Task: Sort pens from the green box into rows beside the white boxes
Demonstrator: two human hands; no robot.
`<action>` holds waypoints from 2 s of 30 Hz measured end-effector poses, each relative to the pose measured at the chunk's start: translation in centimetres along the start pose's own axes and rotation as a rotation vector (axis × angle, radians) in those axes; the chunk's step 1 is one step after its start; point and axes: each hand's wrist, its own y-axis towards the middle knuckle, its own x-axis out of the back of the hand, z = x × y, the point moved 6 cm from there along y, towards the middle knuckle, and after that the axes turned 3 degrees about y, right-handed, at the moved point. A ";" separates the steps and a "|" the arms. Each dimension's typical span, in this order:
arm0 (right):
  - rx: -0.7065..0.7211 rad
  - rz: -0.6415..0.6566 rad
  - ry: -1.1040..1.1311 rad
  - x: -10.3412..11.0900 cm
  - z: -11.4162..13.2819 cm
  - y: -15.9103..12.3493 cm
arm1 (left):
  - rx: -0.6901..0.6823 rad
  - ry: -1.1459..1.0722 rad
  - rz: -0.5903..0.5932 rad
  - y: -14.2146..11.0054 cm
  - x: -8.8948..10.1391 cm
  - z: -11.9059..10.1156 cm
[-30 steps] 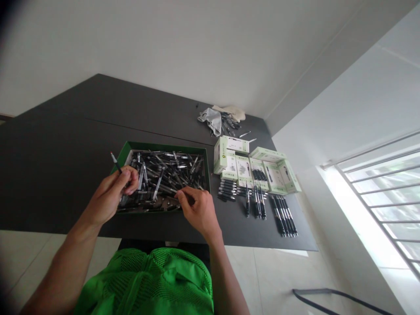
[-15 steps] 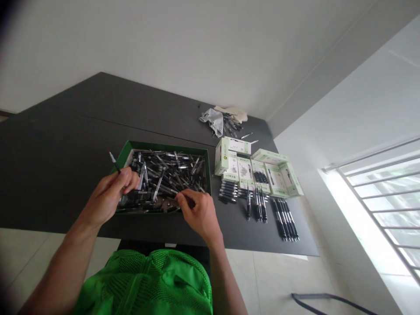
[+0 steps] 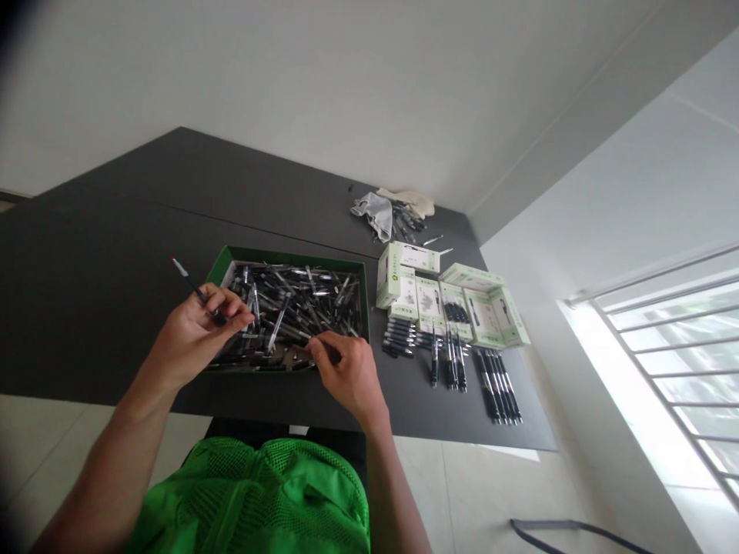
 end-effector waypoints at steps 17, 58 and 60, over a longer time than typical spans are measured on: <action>0.013 0.006 -0.003 0.2 0.1 0.1 | 0.070 0.084 0.082 -0.6 -0.6 -0.4; 0.015 0.024 0.046 0.2 0.1 -0.1 | 0.153 0.338 0.443 -1.2 -2.4 0.7; 0.014 0.036 0.077 0.3 0.1 -0.1 | 0.142 0.356 0.438 -1.2 -2.4 0.5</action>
